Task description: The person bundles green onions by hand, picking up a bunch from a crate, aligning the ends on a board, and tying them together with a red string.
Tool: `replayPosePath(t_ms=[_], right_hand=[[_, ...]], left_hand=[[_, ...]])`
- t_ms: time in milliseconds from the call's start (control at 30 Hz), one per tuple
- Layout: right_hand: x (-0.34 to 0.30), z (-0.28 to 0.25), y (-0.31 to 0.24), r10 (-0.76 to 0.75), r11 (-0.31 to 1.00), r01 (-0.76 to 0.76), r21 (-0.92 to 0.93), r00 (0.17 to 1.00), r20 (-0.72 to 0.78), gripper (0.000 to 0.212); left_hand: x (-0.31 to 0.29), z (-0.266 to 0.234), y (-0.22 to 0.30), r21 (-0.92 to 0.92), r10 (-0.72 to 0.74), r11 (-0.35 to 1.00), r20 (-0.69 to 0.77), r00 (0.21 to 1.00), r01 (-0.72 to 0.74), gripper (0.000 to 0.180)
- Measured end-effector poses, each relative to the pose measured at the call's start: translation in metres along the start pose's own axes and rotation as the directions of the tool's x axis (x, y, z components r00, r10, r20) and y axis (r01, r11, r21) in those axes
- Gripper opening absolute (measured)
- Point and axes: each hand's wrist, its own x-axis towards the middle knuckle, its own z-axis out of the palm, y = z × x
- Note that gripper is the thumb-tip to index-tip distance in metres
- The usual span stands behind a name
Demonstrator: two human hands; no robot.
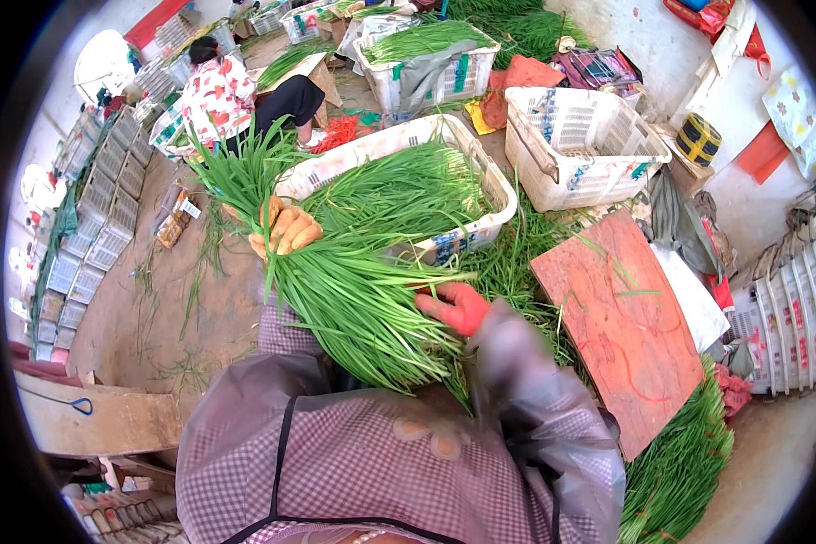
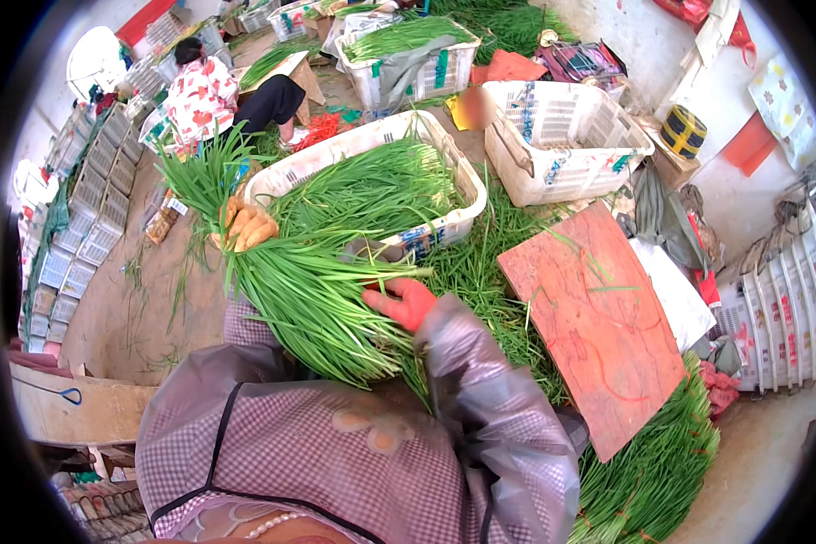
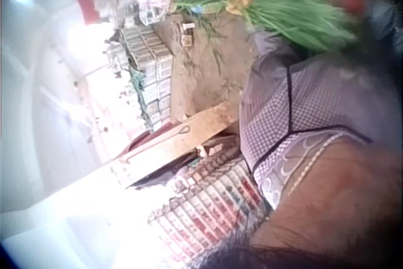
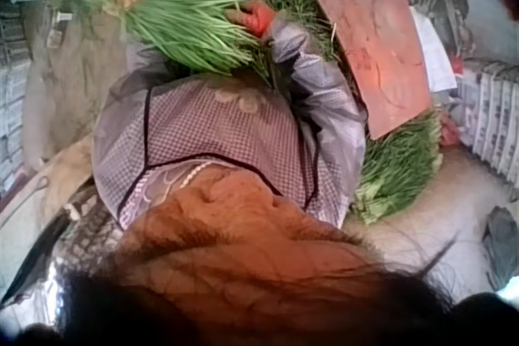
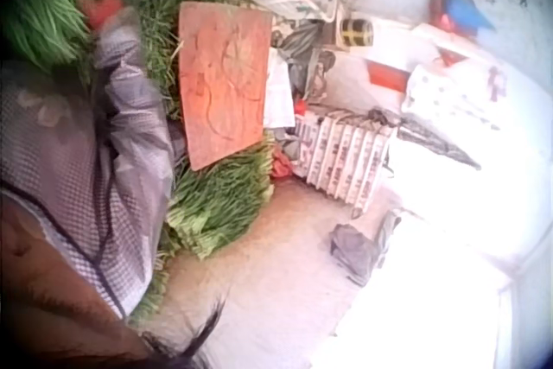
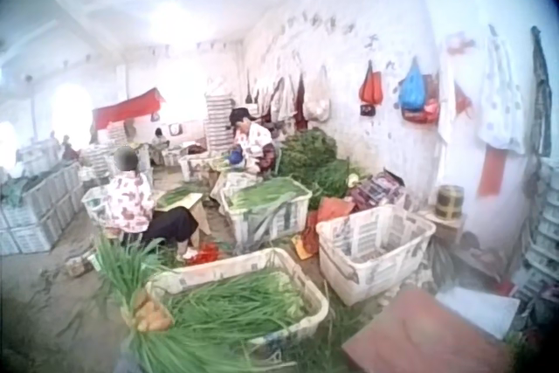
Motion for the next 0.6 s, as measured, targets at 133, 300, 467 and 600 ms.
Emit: replayPosePath(t_ms=[133, 300, 467, 600], right_hand=[[-0.008, 0.013, 0.022, 0.001, 0.996, -0.023, -0.082, 0.966, -0.26, 0.037], [-0.038, -0.001, 0.051, 0.158, 0.972, -0.202, -0.121, 0.941, -0.298, 0.031], [-0.086, -0.05, 0.092, 0.423, 0.606, -0.539, -0.585, 0.841, -0.336, 0.035], [-0.118, -0.069, 0.033, 0.722, -0.082, -0.464, -0.882, 0.582, -0.374, 0.044]], left_hand=[[0.003, 0.011, -0.007, 0.1, -0.054, 0.993, -0.046, 0.997, 0.058, 0.022], [0.003, 0.009, -0.021, 0.257, -0.159, 0.952, -0.039, 0.987, 0.163, 0.021], [0.017, -0.006, -0.012, 0.156, -0.233, 0.967, 0.223, 0.947, 0.201, 0.021], [0.026, -0.007, -0.012, 0.138, -0.284, 0.956, 0.233, 0.93, 0.257, 0.017]])
